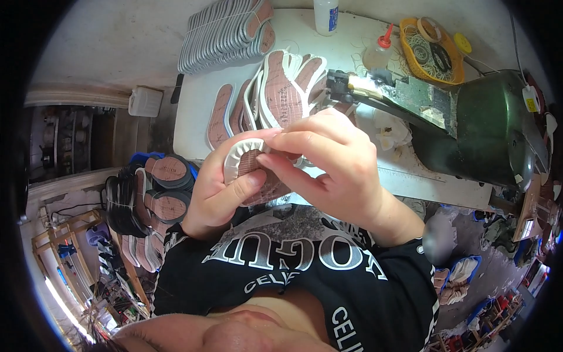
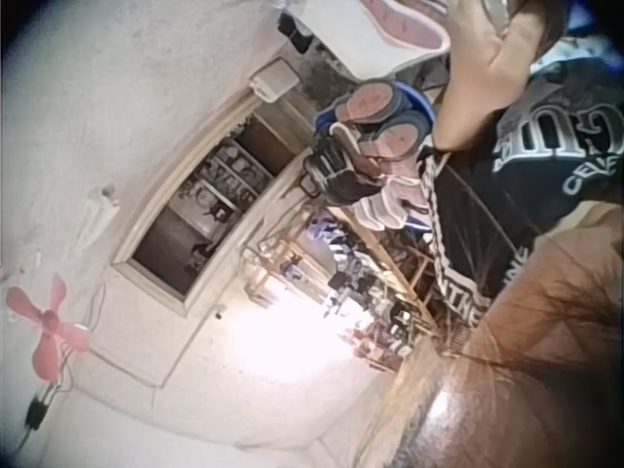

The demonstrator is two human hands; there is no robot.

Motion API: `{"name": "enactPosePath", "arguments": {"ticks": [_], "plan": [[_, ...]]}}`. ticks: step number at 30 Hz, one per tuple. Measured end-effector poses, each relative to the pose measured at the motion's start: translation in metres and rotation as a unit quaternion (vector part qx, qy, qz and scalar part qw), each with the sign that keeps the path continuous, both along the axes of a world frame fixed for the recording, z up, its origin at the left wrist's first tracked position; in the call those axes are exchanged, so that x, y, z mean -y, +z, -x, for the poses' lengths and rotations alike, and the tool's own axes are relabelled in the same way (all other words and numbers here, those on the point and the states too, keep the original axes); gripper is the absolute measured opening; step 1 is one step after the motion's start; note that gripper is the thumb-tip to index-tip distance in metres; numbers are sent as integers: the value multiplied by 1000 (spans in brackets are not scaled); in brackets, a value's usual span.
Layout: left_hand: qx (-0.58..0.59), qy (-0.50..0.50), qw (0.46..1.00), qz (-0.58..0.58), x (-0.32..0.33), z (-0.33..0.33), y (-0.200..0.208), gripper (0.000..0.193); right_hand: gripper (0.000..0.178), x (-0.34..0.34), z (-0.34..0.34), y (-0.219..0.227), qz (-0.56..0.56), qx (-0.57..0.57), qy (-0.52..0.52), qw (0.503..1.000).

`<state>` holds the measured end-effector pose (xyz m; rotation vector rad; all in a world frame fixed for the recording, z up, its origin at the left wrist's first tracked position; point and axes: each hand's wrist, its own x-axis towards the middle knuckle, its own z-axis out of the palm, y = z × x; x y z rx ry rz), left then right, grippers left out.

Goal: Inspecting and preparing shoe insoles and components by checking alignment and stitching.

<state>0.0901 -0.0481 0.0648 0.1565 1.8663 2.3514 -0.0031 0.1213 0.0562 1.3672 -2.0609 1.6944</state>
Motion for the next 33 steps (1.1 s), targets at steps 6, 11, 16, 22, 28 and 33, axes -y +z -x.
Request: {"name": "enactPosePath", "arguments": {"ticks": [6, 11, 16, 22, 28, 33], "plan": [[20, 40, 988, 148, -2, -7, 18, 48, 22, -2, 0, 15, -67, -119, -13, 991], [-27, 66, 958, 276, -8, -9, 14, 49, 18, 1, -6, 19, -150, -182, -71, 969], [-39, 79, 964, 251, -5, -7, 18, 47, 20, 6, -6, 14, -107, -175, -71, 976], [-48, 46, 969, 238, 9, -10, 14, 38, 15, 11, -4, 7, -58, -142, -38, 987], [26, -42, 977, 207, 20, -12, 29, 26, 17, 1, 28, 20, -89, 482, 271, 828], [-10, -35, 975, 220, 24, -16, 30, 20, 15, 10, 37, 10, -124, 519, 348, 771]]}}
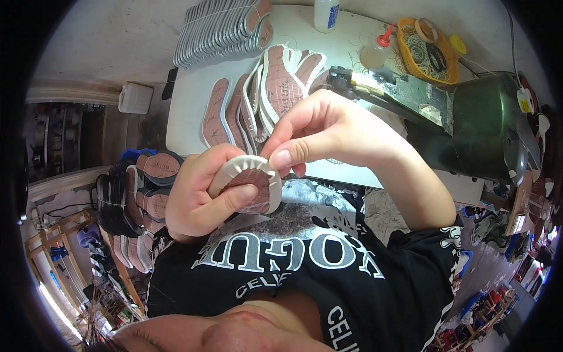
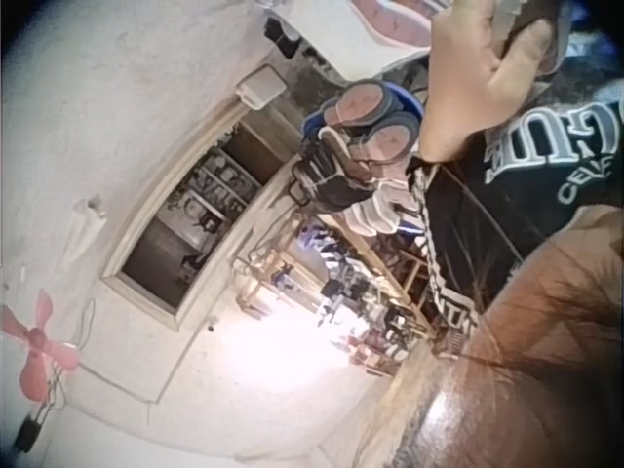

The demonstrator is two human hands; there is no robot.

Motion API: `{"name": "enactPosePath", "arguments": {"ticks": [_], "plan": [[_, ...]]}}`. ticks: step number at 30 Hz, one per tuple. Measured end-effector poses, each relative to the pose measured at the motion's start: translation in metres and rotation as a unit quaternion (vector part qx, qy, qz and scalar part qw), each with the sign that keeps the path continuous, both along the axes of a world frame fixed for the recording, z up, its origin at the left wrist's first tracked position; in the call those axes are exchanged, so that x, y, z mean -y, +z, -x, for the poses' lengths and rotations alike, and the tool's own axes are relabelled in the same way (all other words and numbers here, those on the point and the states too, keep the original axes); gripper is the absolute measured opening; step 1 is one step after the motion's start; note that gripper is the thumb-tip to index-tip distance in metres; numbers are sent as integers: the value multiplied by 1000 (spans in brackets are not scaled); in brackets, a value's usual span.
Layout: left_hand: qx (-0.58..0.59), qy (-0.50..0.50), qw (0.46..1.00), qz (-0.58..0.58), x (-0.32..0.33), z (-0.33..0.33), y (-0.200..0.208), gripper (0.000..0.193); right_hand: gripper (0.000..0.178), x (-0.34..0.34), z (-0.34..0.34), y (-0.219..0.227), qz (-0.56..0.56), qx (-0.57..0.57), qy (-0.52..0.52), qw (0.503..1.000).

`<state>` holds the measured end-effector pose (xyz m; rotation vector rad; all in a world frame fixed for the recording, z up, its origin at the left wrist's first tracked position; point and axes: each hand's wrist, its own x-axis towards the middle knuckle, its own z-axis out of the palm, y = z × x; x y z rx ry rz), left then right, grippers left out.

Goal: Inspecting and preparing shoe insoles and components by checking alignment and stitching.

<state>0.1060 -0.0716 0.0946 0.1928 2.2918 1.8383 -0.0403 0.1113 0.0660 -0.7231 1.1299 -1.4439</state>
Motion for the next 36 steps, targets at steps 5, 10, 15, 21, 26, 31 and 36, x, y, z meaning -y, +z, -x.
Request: {"name": "enactPosePath", "arguments": {"ticks": [5, 10, 15, 21, 26, 31, 36], "plan": [[-16, 7, 1000, 7, 4, -3, -5, 20, 15, 2, 1, 1, 19, -44, 13, 999], [3, 9, 1000, -13, 6, -5, -6, 21, 11, 3, 0, 8, 78, -216, 7, 973], [-29, 34, 999, 17, 7, -4, -10, 22, 9, 5, -16, 21, 80, -391, -43, 916], [-8, 71, 997, -24, 7, -3, -13, 22, 8, 6, -22, 23, 82, -335, -60, 937], [-57, 92, 993, -51, 5, 3, -21, 17, 14, 3, -23, 7, 27, -43, -70, 996], [-61, 102, 992, -36, 4, 4, -22, 17, 13, 3, -23, 7, 6, -78, -82, 994], [-81, 128, 988, -15, 0, 6, -28, 18, 9, 5, -28, 16, 28, -359, -128, 924]]}}
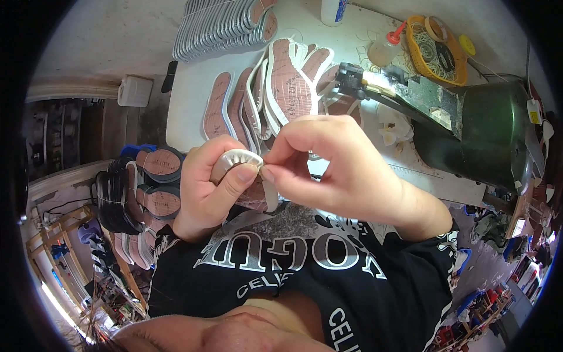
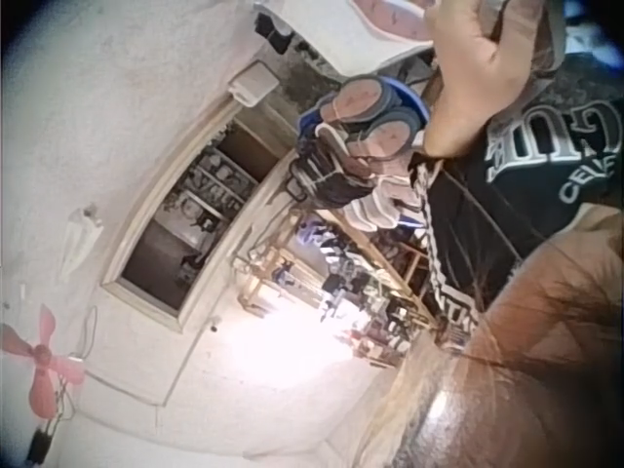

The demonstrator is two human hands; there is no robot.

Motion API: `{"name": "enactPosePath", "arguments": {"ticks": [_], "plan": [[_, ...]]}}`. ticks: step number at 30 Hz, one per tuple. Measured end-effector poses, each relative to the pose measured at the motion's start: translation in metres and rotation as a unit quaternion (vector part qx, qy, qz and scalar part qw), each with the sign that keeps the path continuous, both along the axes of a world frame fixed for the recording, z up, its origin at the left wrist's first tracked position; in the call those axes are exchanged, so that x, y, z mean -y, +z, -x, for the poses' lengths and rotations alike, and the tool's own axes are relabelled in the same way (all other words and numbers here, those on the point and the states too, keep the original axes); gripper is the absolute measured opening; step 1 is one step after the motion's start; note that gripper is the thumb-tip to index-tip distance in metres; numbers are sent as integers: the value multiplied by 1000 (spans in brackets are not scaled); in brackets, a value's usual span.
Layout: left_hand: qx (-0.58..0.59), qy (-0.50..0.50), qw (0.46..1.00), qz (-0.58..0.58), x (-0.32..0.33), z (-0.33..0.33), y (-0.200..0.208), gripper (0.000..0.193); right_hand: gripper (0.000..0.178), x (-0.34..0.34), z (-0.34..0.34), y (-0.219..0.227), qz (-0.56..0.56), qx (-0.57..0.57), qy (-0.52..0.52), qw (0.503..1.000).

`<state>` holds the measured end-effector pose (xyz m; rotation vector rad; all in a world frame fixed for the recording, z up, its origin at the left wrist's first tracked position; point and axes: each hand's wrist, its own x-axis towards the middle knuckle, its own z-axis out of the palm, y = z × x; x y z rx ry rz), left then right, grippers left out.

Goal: Inspecting and preparing shoe insoles and components by checking alignment and stitching.

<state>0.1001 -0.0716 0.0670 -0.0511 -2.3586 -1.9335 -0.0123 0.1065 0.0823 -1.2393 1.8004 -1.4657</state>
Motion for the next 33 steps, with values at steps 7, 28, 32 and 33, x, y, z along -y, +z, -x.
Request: {"name": "enactPosePath", "arguments": {"ticks": [7, 28, 32, 33], "plan": [[-6, -25, 1000, -4, 2, -1, 6, 20, 10, -4, -1, 6, -25, 245, 10, 969], [48, -11, 996, -68, -16, 17, -5, 26, 14, -8, 4, -24, 56, -22, -46, 997], [74, 15, 991, -114, -22, 20, -10, 26, 11, -13, -4, -30, 70, -126, -124, 982], [73, 12, 991, -112, -22, 21, -10, 26, 12, -17, -3, -34, 75, -73, -162, 981]]}}
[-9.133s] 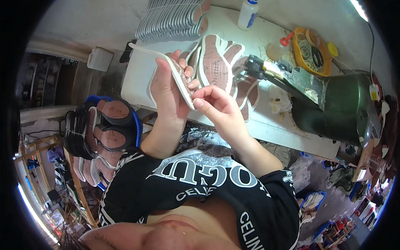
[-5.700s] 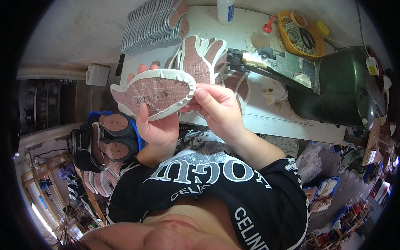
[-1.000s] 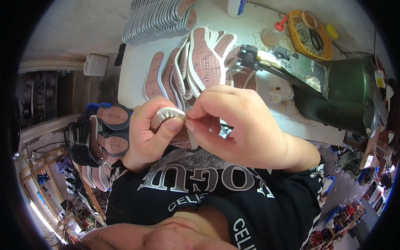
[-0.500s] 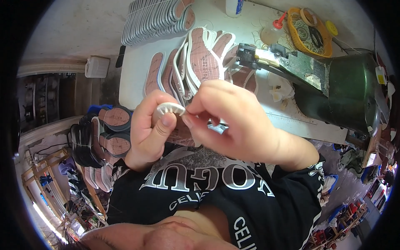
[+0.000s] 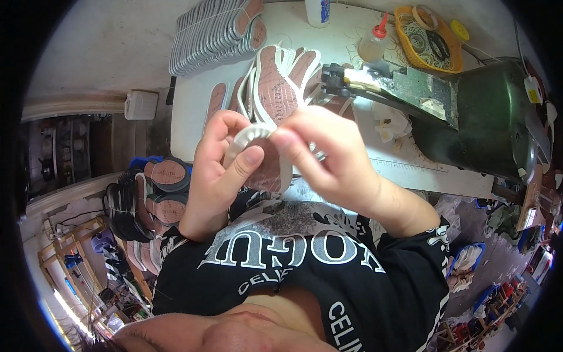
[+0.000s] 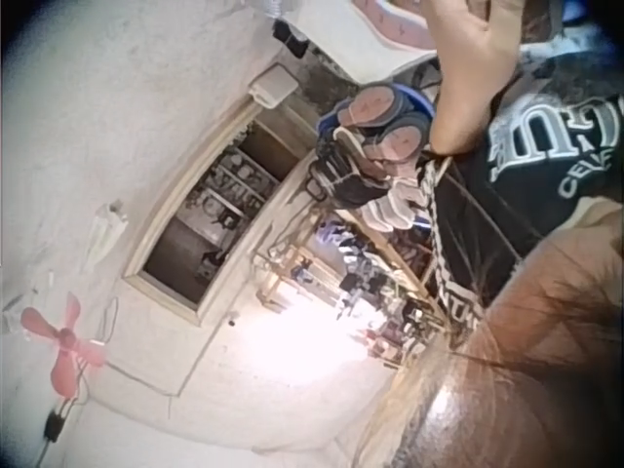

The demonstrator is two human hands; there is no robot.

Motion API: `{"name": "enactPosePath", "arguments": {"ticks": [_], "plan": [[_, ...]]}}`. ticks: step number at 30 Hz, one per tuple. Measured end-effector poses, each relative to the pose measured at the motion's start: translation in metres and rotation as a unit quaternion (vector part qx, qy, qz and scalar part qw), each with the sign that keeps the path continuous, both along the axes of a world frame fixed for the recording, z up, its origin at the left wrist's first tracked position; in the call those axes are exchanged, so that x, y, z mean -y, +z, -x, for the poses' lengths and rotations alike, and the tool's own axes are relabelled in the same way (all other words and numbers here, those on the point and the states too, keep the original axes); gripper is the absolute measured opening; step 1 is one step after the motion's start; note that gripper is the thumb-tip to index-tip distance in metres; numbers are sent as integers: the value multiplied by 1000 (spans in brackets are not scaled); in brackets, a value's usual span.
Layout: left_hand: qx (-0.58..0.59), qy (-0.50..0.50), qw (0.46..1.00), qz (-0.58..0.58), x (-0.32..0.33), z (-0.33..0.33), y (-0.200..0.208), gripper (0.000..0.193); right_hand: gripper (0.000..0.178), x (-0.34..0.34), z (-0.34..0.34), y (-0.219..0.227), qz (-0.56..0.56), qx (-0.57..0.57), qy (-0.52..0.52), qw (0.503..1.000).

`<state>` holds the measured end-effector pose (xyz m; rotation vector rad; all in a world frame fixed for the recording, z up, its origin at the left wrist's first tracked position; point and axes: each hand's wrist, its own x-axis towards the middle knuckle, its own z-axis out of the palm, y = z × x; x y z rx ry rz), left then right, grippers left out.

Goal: Inspecting and preparing shoe insoles and components by checking alignment and stitching.

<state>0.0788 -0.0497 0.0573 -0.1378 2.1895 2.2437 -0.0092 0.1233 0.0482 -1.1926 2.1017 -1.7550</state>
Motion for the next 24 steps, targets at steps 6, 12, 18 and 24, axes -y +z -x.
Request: {"name": "enactPosePath", "arguments": {"ticks": [6, 12, 18, 24], "plan": [[49, -20, 997, -62, 4, 22, -23, 34, 31, -12, -14, -42, 247, 372, -13, 895], [137, -146, 980, -6, 11, 94, -34, 32, 34, 3, -20, -66, 193, 486, 56, 850], [156, -231, 960, -1, 10, 158, -49, 31, 40, 10, 11, -83, 240, 482, -13, 843], [188, -218, 957, 30, -5, 167, -46, 31, 38, -15, 26, -75, 220, 557, -34, 800]]}}
